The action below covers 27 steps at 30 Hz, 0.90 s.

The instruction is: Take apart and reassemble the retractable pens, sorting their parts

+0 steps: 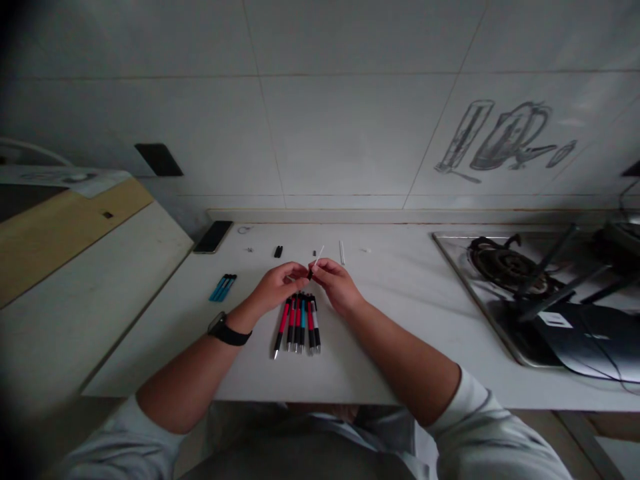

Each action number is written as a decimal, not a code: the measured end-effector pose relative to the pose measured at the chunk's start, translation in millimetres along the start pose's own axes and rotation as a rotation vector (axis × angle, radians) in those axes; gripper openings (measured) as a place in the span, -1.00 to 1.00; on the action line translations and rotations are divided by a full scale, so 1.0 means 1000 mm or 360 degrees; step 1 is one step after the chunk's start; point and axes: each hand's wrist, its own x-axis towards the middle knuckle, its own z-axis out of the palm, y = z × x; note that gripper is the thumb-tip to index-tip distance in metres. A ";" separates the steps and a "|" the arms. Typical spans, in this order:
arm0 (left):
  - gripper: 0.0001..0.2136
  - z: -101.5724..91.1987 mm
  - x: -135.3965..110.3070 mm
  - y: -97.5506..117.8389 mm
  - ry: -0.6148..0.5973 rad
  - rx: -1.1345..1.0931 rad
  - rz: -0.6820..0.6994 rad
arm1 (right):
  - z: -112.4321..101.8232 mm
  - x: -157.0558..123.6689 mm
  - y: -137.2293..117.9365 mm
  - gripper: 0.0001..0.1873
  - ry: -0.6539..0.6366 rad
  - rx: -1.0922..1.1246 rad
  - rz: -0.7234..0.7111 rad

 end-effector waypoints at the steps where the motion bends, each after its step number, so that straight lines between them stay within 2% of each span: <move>1: -0.75 0.004 0.001 0.000 -0.0001 -0.0069 -0.0009 | 0.002 -0.001 0.001 -0.62 -0.0012 0.0023 0.0027; 6: -0.74 0.006 0.003 -0.006 -0.0020 -0.0234 -0.0036 | 0.000 0.002 0.005 -0.64 0.0050 0.0073 0.0048; 10: -0.70 0.003 0.002 -0.011 -0.0016 -0.0164 -0.0020 | -0.007 0.007 0.006 -0.63 0.0141 0.0107 0.0059; 13: -0.75 0.003 0.002 -0.012 0.0017 -0.0118 0.0011 | -0.011 0.009 0.007 -0.60 0.0162 0.0125 0.0066; 18: -0.80 0.003 0.003 -0.014 0.0069 -0.0066 0.0058 | -0.009 0.008 0.008 -0.58 0.0166 0.0177 0.0057; 27: -0.84 0.001 0.001 -0.013 0.0049 0.0067 0.0069 | -0.012 0.010 0.010 -0.57 0.0204 0.0169 0.0074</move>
